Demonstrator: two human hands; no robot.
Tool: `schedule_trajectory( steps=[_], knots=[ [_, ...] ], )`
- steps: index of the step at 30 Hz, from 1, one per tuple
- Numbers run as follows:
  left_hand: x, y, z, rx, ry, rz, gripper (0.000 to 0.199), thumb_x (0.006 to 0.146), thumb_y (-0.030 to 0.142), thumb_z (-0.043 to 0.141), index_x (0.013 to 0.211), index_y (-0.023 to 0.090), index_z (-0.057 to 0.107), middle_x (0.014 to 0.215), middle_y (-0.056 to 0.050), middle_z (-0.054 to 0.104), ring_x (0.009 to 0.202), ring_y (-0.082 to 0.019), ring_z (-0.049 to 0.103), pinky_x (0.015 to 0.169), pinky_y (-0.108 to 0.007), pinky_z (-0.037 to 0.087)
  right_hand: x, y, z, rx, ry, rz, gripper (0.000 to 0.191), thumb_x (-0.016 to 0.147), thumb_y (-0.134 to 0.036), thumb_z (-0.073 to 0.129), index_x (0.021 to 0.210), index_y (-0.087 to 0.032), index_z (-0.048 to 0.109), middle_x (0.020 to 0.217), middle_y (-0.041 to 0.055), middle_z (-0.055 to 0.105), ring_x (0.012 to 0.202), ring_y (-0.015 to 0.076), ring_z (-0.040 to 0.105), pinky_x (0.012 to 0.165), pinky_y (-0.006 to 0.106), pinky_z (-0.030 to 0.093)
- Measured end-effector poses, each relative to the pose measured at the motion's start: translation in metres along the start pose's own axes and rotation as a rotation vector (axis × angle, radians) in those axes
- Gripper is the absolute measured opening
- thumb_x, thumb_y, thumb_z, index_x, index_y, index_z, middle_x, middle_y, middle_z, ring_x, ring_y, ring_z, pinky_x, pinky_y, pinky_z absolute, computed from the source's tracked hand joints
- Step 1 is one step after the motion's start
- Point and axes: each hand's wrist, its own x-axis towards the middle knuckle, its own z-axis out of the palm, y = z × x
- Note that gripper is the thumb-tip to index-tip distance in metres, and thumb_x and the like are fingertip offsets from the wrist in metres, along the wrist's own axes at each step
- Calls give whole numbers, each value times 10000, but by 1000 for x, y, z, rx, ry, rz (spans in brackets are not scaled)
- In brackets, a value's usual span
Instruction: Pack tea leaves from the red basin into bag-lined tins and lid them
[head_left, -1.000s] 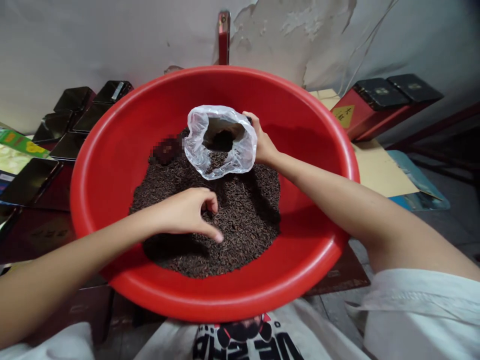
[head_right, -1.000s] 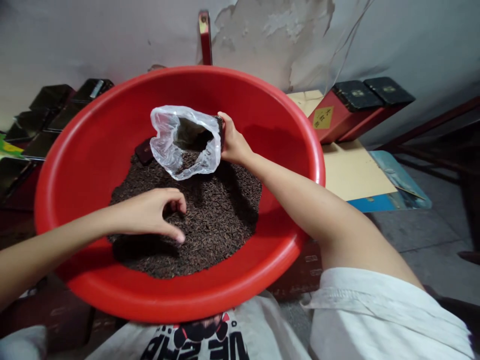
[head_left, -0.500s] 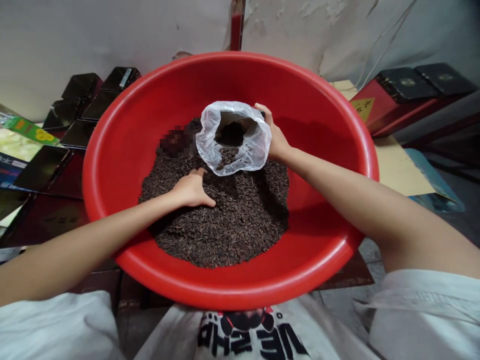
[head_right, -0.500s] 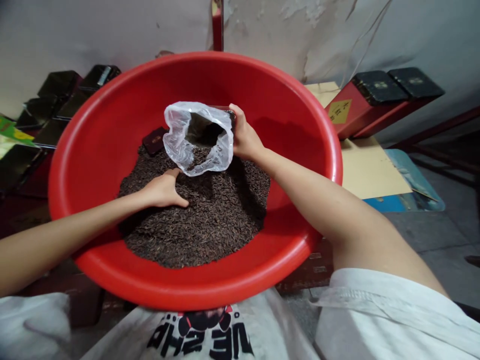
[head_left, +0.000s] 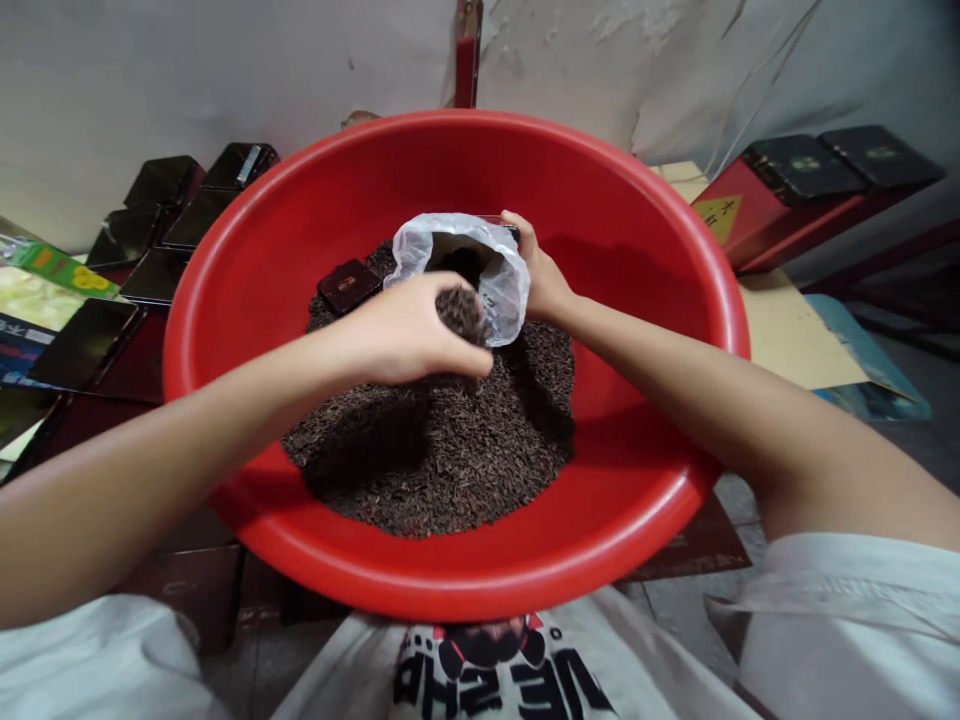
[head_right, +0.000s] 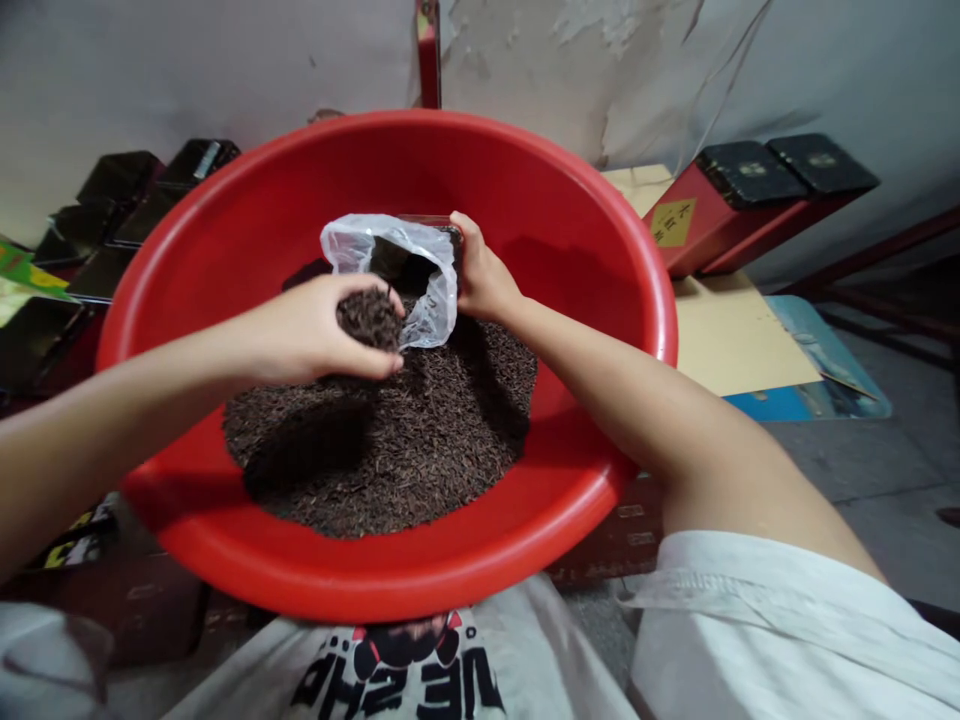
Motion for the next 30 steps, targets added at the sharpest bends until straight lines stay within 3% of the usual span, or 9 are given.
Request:
schedule_trajectory(
  steps=[6, 9, 12, 16, 18, 21, 24, 26, 30],
  knots=[
    [63, -5, 6, -13, 297, -71, 449, 690, 291, 718, 1093, 145, 582, 1017, -46, 615, 1083, -293, 582, 959, -435, 466, 1, 2, 0, 9, -11, -50, 958, 708, -650, 590, 1415, -154, 175, 1473, 220, 360, 1306, 364, 459, 985, 515, 489],
    [74, -7, 6, -65, 364, -148, 539, 673, 305, 752, 1146, 127, 565, 1101, -69, 622, 1088, -277, 588, 969, -415, 462, 3, 8, 1, 11, -9, -61, 976, 704, -648, 598, 1425, -182, 136, 1486, 217, 341, 1285, 379, 478, 973, 541, 487],
    [62, 0, 3, -42, 291, -68, 537, 649, 329, 777, 1118, 142, 593, 1112, -73, 639, 1078, -270, 594, 964, -406, 466, 4, 13, 2, 23, -13, -84, 957, 723, -655, 575, 1433, -213, 112, 1503, 199, 319, 1282, 390, 477, 954, 562, 493],
    [16, 10, 14, 212, 260, 88, 189, 750, 340, 699, 806, 161, 671, 1001, -63, 656, 1074, -262, 583, 1000, -420, 443, 3, 14, 4, 18, -5, -100, 913, 756, -631, 557, 1442, -240, 97, 1498, 177, 335, 1301, 394, 454, 964, 580, 480],
    [-9, 6, 30, 321, 66, 121, 262, 778, 398, 671, 670, 159, 656, 881, -52, 652, 1004, -248, 606, 957, -395, 475, 2, 13, 5, 10, 2, -89, 892, 776, -606, 552, 1445, -239, 90, 1490, 176, 349, 1303, 389, 454, 976, 577, 475],
    [-31, -17, 58, 455, -278, 40, 653, 624, 601, 728, 1095, 154, 656, 1129, -80, 620, 1127, -316, 576, 967, -401, 476, 1, 10, 6, 3, -6, -68, 886, 779, -592, 563, 1440, -224, 101, 1492, 181, 344, 1305, 384, 452, 989, 563, 474],
    [-31, -44, 79, 533, -317, -66, 1269, 463, 664, 784, 1486, 165, 222, 1528, -233, 240, 1406, -465, 204, 1124, -588, 232, 0, 7, 4, 9, -18, -42, 894, 778, -617, 558, 1426, -183, 121, 1498, 199, 322, 1316, 379, 440, 1008, 538, 469],
    [-25, -55, 87, 497, -283, -108, 1329, 477, 655, 787, 1509, 161, 109, 1550, -267, 122, 1411, -499, 127, 1113, -618, 217, 0, 4, 3, 17, -21, -30, 907, 774, -640, 552, 1416, -158, 131, 1500, 209, 309, 1328, 377, 426, 1026, 524, 460],
    [-15, -54, 93, 456, -175, -124, 1103, 563, 489, 807, 1457, 126, 272, 1467, -245, 301, 1328, -494, 318, 1058, -518, 376, -1, 2, 3, 27, -22, -32, 942, 745, -690, 545, 1414, -166, 141, 1517, 197, 281, 1348, 376, 401, 1036, 521, 454]
  ],
)
